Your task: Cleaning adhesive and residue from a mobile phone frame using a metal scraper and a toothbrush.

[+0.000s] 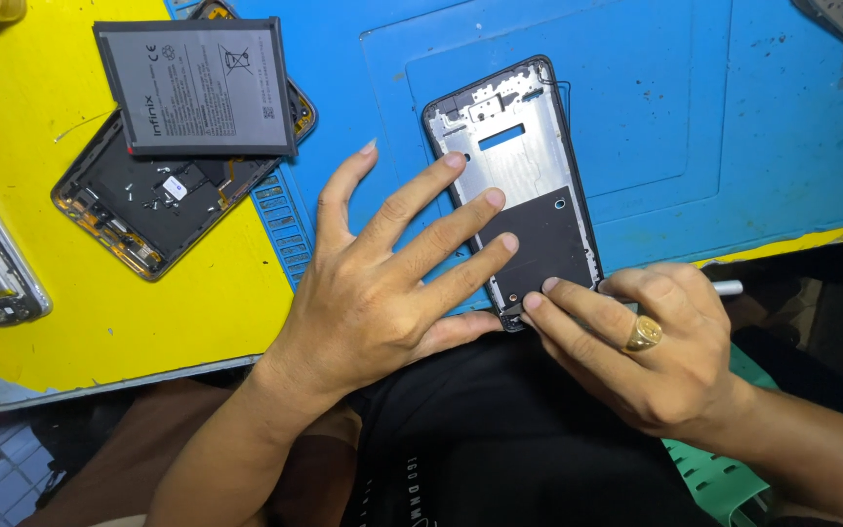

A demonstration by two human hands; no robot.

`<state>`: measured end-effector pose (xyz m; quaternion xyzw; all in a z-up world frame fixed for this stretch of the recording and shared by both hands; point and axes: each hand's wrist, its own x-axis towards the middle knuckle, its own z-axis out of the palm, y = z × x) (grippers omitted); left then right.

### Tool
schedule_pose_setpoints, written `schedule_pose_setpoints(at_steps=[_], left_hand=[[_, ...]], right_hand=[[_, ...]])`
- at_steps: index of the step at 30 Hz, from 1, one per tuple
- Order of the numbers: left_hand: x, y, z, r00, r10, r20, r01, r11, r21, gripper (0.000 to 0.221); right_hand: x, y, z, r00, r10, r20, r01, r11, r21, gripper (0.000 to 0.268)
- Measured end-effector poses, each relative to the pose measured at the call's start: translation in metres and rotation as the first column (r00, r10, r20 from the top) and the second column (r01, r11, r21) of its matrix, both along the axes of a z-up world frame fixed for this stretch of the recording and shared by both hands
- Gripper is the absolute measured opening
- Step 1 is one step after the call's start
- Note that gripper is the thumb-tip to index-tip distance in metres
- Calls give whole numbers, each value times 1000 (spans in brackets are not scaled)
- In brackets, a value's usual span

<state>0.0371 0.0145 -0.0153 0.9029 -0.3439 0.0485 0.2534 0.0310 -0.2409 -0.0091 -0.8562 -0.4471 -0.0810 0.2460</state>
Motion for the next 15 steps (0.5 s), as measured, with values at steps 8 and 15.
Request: schedule_pose_setpoints(at_steps=[8,15], left_hand=[[0,0,0,1000,4,-1,-4,1000,-4,53],[0,0,1,1000,14,12,-14,1000,-16,49]], right_hand=[[-2,-3,-1,1000,9,-28,-9,1000,7,11],[-3,-3,-2,999,5,-51,-5,1000,5,11]])
